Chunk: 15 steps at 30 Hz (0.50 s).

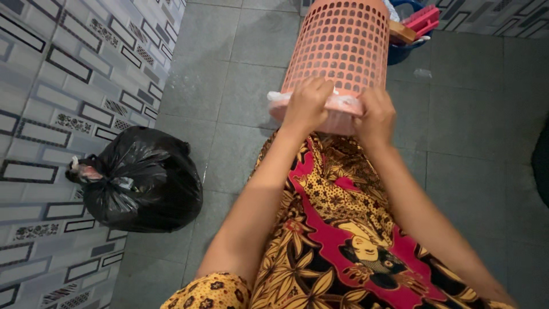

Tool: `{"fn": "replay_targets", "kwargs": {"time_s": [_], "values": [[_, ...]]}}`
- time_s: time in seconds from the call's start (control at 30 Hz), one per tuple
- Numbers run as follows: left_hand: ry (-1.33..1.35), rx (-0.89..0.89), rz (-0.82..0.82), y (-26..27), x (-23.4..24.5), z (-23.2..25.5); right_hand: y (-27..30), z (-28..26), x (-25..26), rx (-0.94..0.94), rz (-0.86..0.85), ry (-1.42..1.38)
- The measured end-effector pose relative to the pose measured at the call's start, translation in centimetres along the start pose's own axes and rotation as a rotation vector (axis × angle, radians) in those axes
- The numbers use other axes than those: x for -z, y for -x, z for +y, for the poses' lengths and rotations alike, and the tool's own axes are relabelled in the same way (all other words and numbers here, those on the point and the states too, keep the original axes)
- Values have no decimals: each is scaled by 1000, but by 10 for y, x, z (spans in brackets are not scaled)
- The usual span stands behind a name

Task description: The person inserts a clear plastic bag into a pink perforated plastic basket, then repeatedly adjusts and smooths the bag along the interior walls and rim to fit it snugly. The person uses both hands to press and stretch the bag into place.

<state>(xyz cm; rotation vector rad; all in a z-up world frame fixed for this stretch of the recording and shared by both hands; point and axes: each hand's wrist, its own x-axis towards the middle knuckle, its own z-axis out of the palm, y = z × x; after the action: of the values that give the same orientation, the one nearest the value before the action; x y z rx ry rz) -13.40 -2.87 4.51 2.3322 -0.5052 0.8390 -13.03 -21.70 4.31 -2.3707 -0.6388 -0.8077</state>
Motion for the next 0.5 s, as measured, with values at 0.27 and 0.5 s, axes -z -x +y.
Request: {"fn": "replay_targets", "kwargs": {"time_s": [0.27,0.5], "values": [[-105,-29,141,-4,0,33,-9,-11,-11,87,-49,11],[-25,88,133,-4,13,-2,-16,-11,-1,40,62,-45]]}}
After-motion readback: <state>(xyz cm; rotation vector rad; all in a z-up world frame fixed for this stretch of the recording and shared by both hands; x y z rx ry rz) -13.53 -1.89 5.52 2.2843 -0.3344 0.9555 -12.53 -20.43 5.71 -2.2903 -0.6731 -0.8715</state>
